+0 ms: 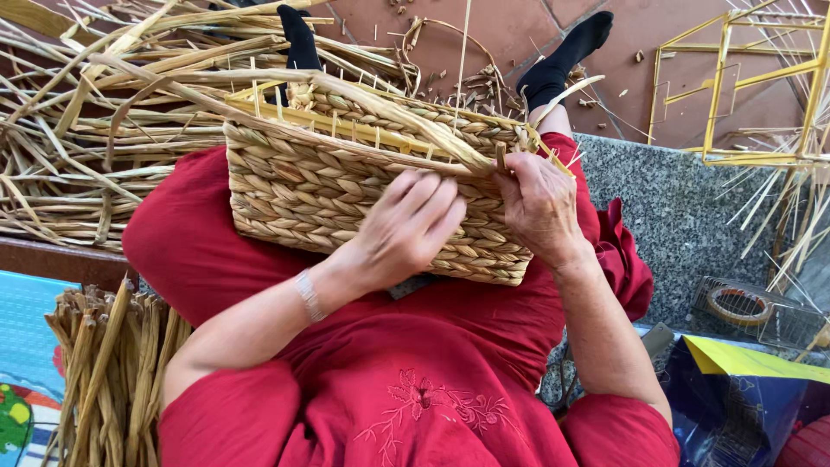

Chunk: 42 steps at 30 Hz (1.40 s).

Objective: The person weaves a rectangular basket using dried palm leaves, interlacing strands through a pre-formed frame. They repeatedly pull and tighten the weave, occasionally rotating the basket to access different sides.

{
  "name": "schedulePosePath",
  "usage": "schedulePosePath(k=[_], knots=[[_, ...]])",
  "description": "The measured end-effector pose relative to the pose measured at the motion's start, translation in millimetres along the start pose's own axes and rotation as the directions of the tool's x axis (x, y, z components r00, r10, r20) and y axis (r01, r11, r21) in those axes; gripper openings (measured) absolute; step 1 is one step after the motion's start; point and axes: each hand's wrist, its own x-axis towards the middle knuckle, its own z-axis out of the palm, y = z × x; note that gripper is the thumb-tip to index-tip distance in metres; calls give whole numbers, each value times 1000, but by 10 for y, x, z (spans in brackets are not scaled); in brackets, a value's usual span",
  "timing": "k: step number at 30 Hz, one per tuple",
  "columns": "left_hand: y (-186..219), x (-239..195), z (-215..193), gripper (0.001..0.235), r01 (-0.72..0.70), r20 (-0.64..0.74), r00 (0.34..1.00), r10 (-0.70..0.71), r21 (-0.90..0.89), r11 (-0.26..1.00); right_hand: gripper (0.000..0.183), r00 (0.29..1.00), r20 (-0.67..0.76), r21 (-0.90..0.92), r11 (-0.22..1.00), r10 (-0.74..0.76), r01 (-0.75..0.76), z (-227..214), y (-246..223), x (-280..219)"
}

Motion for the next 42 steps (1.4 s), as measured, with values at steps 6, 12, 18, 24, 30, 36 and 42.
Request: schedulePosePath(k=[6,12,18,24,30,36,42], knots=[[-1,355,683,13,239,247,948,-203,-129,962,15,997,-17,37,996,78,-77,30,30,-22],[28,110,742,20,177,95,983,-154,-314,933,19,998,-57,113,993,34,-27,-9,-28,65],[182,7,639,18,24,-37,999,-34,-243,970,17,999,-33,81,996,43,-40,35,-81,157],[77,55,484,21,14,85,996,11,-285,959,14,999,23,14,1000,-26,26,5,-144,207],[-310,118,359,32,21,-99,995,-18,29,999,18,999,46,15,1000,-25,24,-7,-200,154],[-505,215,257,10,-81,34,996,81,25,996,10,997,-75,-41,999,-33,30,155,-237,173],[-175,-80,255,11,68,251,968,-20,-182,981,10,988,-152,16,1000,12,-10,226,-182,103]])
